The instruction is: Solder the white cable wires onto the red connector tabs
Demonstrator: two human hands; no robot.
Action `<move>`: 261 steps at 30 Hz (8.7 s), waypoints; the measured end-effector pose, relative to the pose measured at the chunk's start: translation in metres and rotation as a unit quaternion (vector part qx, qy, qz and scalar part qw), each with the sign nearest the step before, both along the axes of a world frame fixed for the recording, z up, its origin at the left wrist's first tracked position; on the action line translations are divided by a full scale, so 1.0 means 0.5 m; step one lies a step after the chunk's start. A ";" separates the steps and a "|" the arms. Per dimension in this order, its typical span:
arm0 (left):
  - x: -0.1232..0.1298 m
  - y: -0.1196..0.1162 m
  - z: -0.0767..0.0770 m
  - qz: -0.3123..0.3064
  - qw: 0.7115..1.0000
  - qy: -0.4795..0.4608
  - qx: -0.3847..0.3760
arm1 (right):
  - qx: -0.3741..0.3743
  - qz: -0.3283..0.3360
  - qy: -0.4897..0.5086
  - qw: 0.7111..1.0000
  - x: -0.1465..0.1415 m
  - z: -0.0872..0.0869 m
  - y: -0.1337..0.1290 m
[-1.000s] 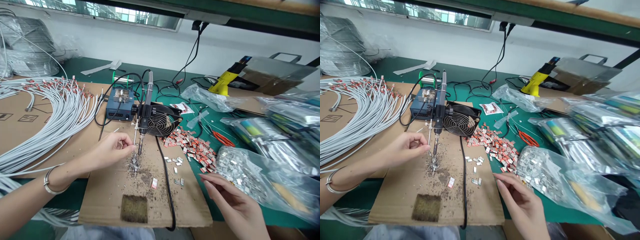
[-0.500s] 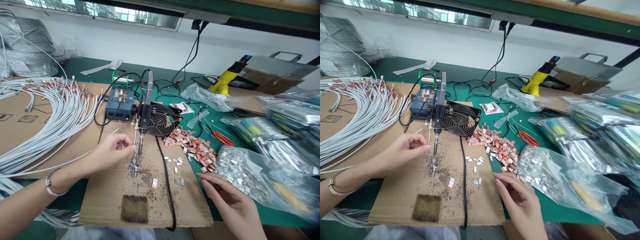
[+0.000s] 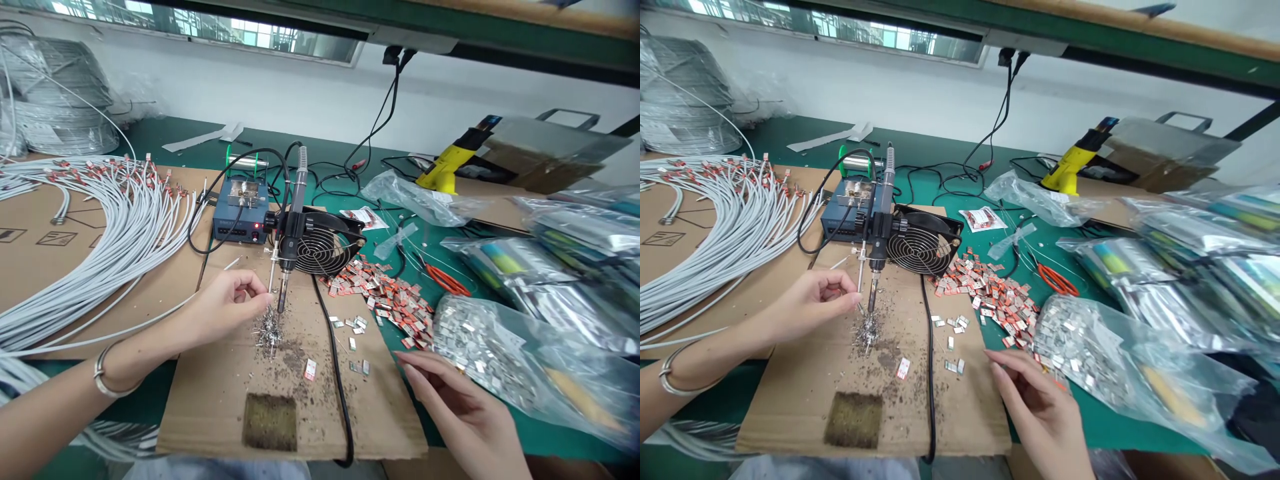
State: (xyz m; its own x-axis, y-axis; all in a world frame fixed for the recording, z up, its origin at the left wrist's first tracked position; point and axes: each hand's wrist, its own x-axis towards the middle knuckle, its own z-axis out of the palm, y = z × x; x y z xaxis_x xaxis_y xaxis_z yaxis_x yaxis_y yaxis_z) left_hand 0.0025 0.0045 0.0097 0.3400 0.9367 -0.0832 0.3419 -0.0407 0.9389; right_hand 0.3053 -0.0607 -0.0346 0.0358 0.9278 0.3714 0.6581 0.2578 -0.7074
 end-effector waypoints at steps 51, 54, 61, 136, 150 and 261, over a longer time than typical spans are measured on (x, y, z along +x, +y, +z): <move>-0.005 0.005 -0.024 -0.011 0.999 -0.039 0.016 | 0.100 0.209 -0.401 0.886 -0.312 0.229 0.189; -0.005 0.006 -0.025 -0.011 0.999 -0.036 0.017 | 0.103 0.208 -0.420 0.877 -0.314 0.233 0.190; -0.003 0.003 -0.022 0.000 0.999 -0.033 0.020 | 0.089 0.200 -0.456 0.862 -0.322 0.240 0.192; -0.139 -0.078 0.031 0.132 0.979 -0.113 -0.110 | -0.242 0.206 -0.194 0.928 -0.154 0.044 0.030; -0.065 -0.086 0.006 -0.055 0.996 0.039 -0.062 | -0.283 0.224 0.100 0.927 -0.165 0.052 0.039; -0.002 -0.039 -0.006 -0.041 0.975 0.210 0.059 | -0.384 0.192 0.386 0.817 -0.230 0.037 0.098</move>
